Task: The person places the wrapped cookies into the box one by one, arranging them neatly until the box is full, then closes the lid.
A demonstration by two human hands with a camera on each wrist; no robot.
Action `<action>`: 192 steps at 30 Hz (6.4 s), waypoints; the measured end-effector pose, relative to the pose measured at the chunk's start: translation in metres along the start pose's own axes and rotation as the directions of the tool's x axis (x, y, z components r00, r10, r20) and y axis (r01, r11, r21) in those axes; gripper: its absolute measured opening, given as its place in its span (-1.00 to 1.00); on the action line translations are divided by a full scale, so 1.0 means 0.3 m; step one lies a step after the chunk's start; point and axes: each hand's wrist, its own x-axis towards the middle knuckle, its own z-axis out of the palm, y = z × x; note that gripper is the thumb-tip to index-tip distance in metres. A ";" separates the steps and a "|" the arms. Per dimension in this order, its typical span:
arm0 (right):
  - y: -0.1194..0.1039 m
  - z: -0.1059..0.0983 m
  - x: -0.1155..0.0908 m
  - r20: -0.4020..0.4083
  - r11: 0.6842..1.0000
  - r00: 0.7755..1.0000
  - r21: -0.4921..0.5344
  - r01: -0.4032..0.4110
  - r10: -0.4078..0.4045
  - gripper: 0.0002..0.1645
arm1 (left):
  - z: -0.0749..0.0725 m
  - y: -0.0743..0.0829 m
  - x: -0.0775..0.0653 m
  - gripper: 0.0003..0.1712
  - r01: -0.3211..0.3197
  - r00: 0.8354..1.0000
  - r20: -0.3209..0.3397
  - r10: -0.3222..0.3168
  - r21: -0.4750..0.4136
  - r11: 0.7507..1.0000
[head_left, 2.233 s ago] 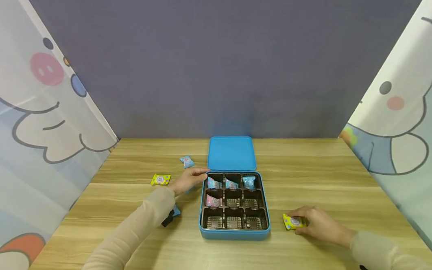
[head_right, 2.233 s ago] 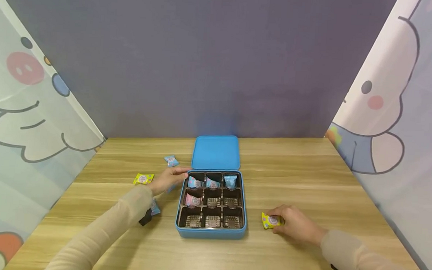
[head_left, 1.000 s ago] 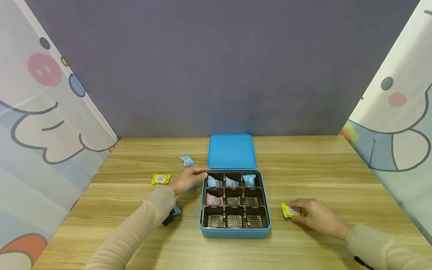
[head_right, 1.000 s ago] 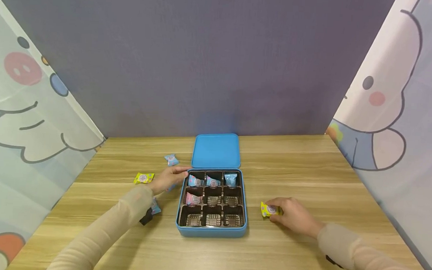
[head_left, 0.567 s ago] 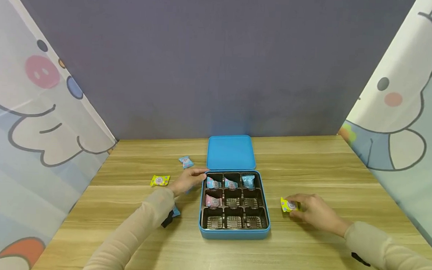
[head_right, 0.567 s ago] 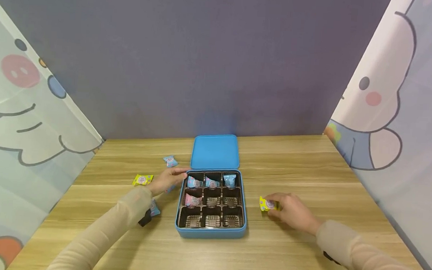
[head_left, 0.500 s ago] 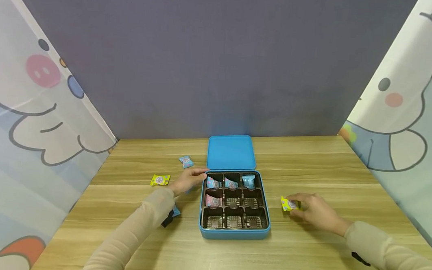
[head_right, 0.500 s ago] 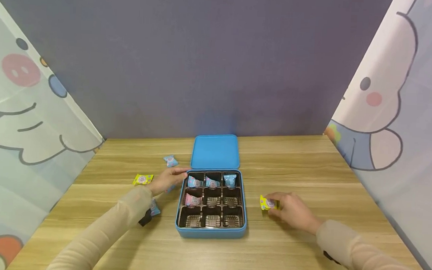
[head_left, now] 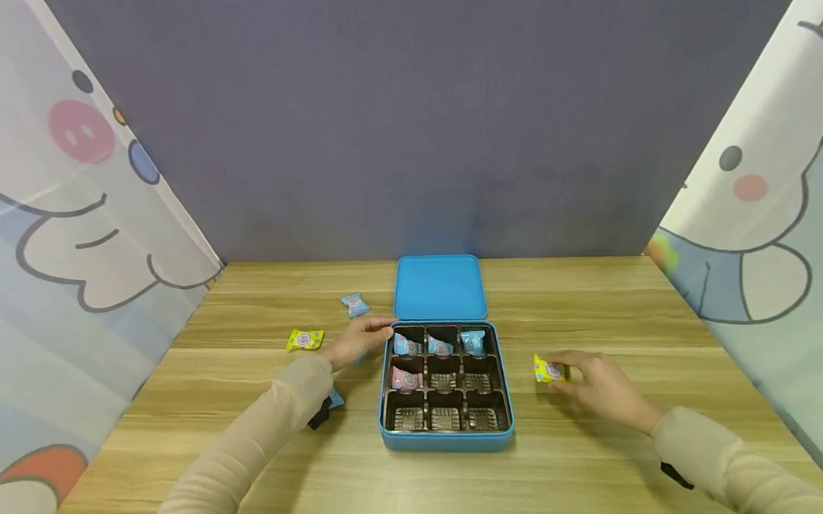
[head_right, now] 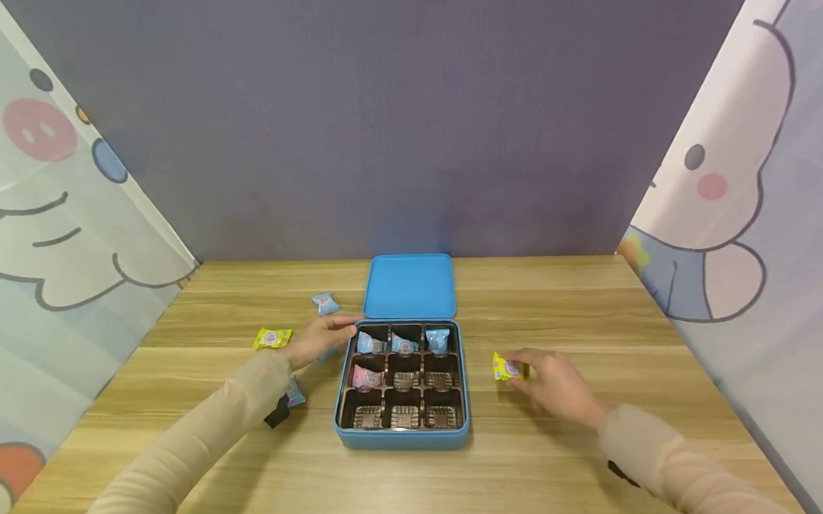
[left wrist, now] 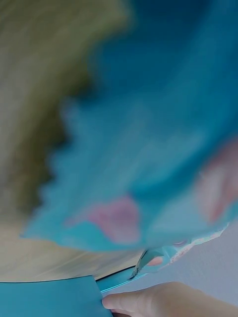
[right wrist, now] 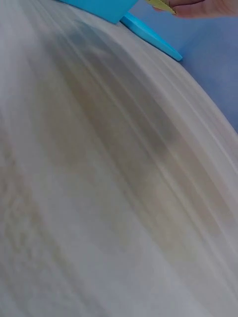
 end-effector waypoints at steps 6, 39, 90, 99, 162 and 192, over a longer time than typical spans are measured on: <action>-0.009 -0.013 0.018 -0.011 1.000 1.000 0.016 -0.011 0.011 -0.54 | 0.002 0.008 -0.001 -0.48 -0.004 1.000 0.000 0.004 -0.001 1.000; -0.019 -0.028 0.186 0.072 0.903 0.967 0.347 -0.252 0.243 -0.41 | 0.007 0.010 -0.007 -0.52 0.004 1.000 -0.009 -0.004 0.029 1.000; -0.210 0.113 0.298 0.129 0.842 0.992 0.533 -0.081 0.014 -0.44 | 0.008 0.015 0.000 -0.49 -0.024 1.000 0.003 0.024 0.028 0.999; -0.217 0.131 0.309 0.162 0.848 0.987 0.523 -0.085 -0.001 -0.42 | 0.008 0.021 0.008 -0.50 -0.030 1.000 0.008 0.030 0.020 0.999; -0.284 0.255 0.256 0.131 0.960 0.966 0.201 0.196 -0.225 -0.47 | 0.026 -0.022 -0.022 -0.49 -0.047 0.999 -0.016 0.047 0.004 0.999; -0.278 0.244 0.268 0.119 0.950 0.975 0.273 0.149 -0.188 -0.51 | 0.016 0.093 -0.054 -0.52 -0.026 1.000 0.005 0.026 0.022 0.999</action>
